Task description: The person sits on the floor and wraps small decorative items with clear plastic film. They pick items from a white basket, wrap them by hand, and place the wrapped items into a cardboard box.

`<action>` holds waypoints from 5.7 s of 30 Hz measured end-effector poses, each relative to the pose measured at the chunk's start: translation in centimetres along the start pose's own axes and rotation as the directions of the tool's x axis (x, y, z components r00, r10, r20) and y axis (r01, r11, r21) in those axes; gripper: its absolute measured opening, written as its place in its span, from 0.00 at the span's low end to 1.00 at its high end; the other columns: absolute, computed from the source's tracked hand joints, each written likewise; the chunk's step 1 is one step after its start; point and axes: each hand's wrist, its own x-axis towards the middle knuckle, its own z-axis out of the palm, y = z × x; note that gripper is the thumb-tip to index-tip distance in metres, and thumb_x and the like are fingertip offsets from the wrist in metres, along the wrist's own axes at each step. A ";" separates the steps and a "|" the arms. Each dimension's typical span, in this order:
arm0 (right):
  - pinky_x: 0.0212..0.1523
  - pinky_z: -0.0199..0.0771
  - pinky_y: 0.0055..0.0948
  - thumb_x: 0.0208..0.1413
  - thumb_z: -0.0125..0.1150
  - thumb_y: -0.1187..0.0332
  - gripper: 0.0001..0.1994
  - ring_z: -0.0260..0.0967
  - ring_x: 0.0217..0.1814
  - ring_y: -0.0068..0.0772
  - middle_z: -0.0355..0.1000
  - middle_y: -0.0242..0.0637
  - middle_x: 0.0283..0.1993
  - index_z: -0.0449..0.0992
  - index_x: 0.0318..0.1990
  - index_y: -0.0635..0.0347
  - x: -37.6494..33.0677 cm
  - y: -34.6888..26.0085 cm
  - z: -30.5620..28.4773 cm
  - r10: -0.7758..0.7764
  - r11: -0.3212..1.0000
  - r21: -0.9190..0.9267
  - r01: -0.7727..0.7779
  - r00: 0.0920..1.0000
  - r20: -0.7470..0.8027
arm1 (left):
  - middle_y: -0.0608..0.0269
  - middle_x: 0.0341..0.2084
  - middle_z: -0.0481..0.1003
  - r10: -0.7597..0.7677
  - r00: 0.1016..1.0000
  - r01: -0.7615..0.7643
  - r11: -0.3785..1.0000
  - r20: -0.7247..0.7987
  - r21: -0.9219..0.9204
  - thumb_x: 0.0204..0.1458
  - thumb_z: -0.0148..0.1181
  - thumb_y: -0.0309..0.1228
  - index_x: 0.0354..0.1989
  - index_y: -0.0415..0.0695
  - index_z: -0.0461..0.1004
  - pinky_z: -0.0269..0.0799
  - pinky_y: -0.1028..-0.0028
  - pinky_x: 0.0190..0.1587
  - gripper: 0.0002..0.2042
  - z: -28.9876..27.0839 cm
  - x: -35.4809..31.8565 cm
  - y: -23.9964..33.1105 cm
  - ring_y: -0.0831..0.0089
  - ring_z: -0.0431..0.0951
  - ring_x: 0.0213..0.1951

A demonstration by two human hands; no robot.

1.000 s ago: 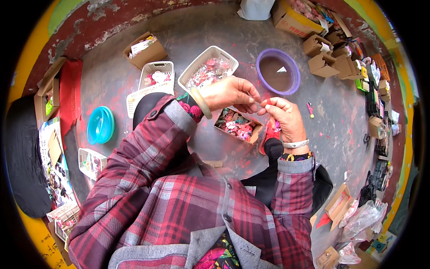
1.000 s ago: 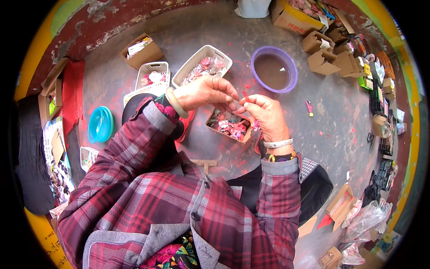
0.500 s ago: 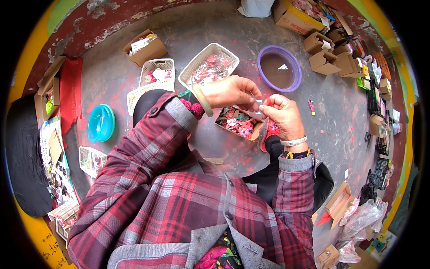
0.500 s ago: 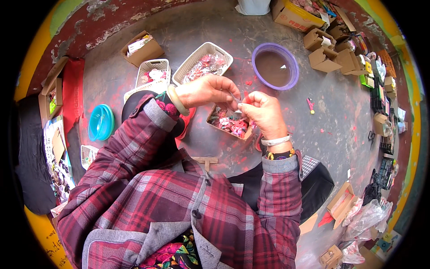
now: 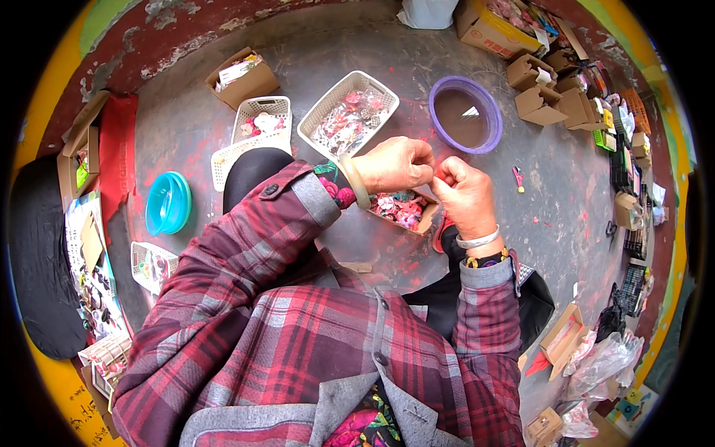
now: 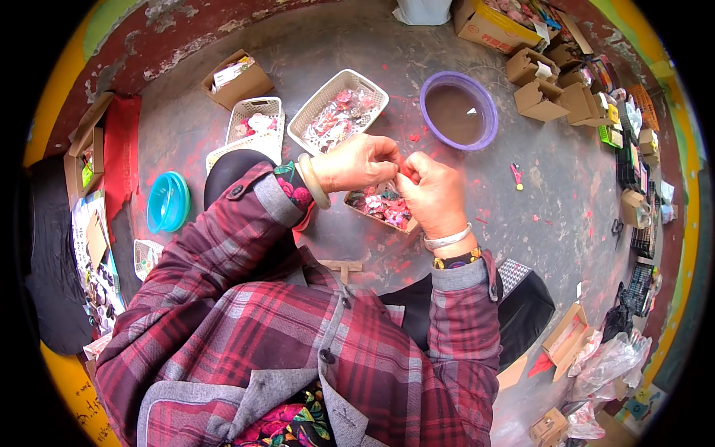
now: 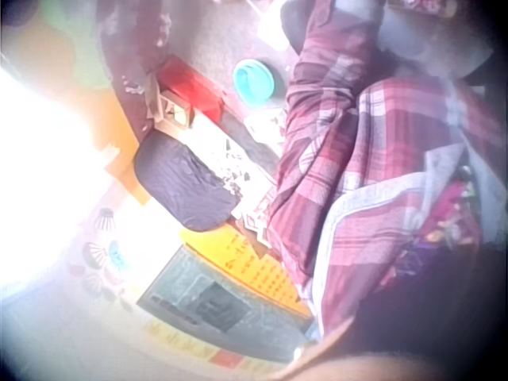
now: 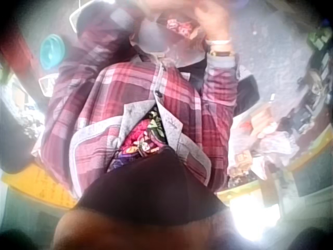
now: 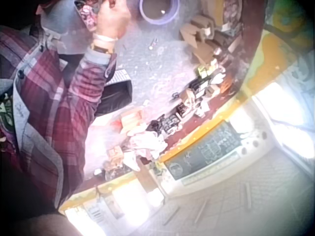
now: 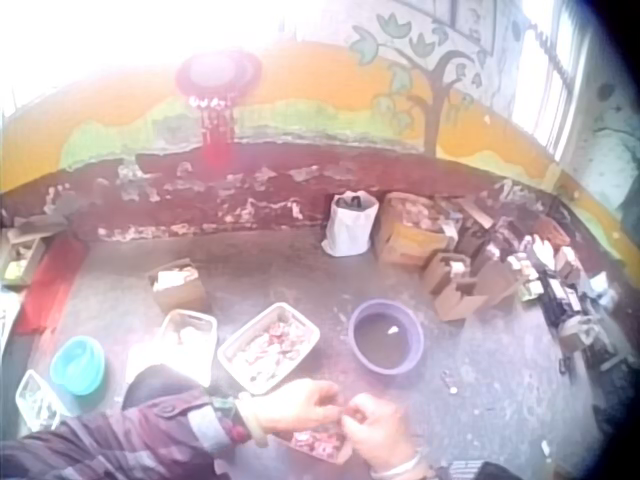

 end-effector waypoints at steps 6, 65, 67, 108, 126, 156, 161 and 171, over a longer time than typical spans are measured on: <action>0.21 0.62 0.21 0.45 0.61 0.72 0.05 0.64 0.20 0.19 0.68 0.30 0.19 0.71 0.26 0.62 0.1 0.3 0.1 0.071 0.990 0.119 -0.080 0.994 0.078 | 0.62 0.18 0.72 -0.116 0.992 0.118 0.993 -0.042 0.032 0.42 0.52 0.28 0.28 0.36 0.73 0.68 0.76 0.29 0.08 0.1 -0.1 0.3 0.78 0.71 0.24; 0.30 0.68 0.23 0.43 0.57 0.80 0.06 0.69 0.27 0.27 0.70 0.36 0.28 0.75 0.30 0.65 0.0 0.5 -1.1 -0.170 0.984 0.032 0.173 0.983 -0.075 | 0.62 0.23 0.76 -0.047 0.996 0.035 0.988 -0.074 -0.150 0.52 0.53 0.34 0.34 0.36 0.76 0.69 0.79 0.26 0.12 0.4 0.1 0.2 0.82 0.72 0.24; 0.29 0.67 0.22 0.42 0.56 0.80 0.05 0.67 0.26 0.25 0.69 0.35 0.27 0.75 0.30 0.65 0.1 0.6 -1.0 -0.199 0.977 0.049 0.205 0.974 -0.110 | 0.62 0.23 0.76 -0.048 0.994 0.030 0.983 -0.093 -0.182 0.52 0.53 0.34 0.35 0.36 0.76 0.69 0.79 0.26 0.13 0.5 0.1 0.2 0.82 0.72 0.24; 0.28 0.65 0.19 0.43 0.57 0.80 0.02 0.65 0.26 0.18 0.68 0.32 0.27 0.73 0.27 0.67 0.1 -0.1 -2.2 0.009 0.993 0.120 0.007 0.992 -0.130 | 0.65 0.31 0.74 -0.101 0.990 0.141 0.830 0.103 -0.540 0.49 0.60 0.29 0.42 0.38 0.71 0.69 0.83 0.23 0.13 0.9 0.4 0.6 0.83 0.72 0.26; 0.29 0.67 0.24 0.42 0.55 0.80 0.04 0.68 0.27 0.28 0.69 0.37 0.27 0.74 0.28 0.65 0.0 0.0 -1.5 -0.160 0.985 -0.078 0.152 0.981 -0.106 | 0.64 0.25 0.76 -0.142 0.988 0.090 0.855 -0.064 -0.510 0.51 0.57 0.33 0.36 0.37 0.76 0.69 0.82 0.22 0.11 1.5 0.4 0.7 0.83 0.72 0.24; 0.23 0.71 0.19 0.36 0.37 0.86 0.19 0.70 0.32 0.22 0.68 0.36 0.37 0.66 0.38 0.66 0.1 -0.6 -1.8 0.037 0.897 0.404 -0.181 0.940 0.339 | 0.69 0.17 0.70 -0.171 0.984 0.105 0.778 -0.048 -0.620 0.55 0.51 0.33 0.31 0.38 0.75 0.62 0.83 0.18 0.11 1.6 0.8 -0.3 0.84 0.67 0.17; 0.17 0.70 0.21 0.36 0.37 0.86 0.16 0.68 0.24 0.19 0.67 0.36 0.35 0.67 0.35 0.65 0.1 -1.9 -2.5 0.119 0.922 0.282 -0.265 0.888 0.444 | 0.69 0.16 0.70 -0.163 0.986 0.110 0.798 -0.036 -0.593 0.55 0.51 0.33 0.27 0.38 0.74 0.62 0.82 0.17 0.12 1.8 0.8 -0.5 0.84 0.67 0.17; 0.22 0.64 0.14 0.45 0.42 0.85 0.12 0.62 0.20 0.13 0.73 0.35 0.37 0.72 0.32 0.67 0.0 -0.7 -2.1 0.079 0.901 0.434 0.003 0.982 -0.170 | 0.58 0.28 0.73 -0.210 0.963 0.031 0.708 -0.169 -0.706 0.55 0.51 0.35 0.40 0.36 0.72 0.71 0.74 0.26 0.14 -0.5 0.5 0.4 0.75 0.72 0.25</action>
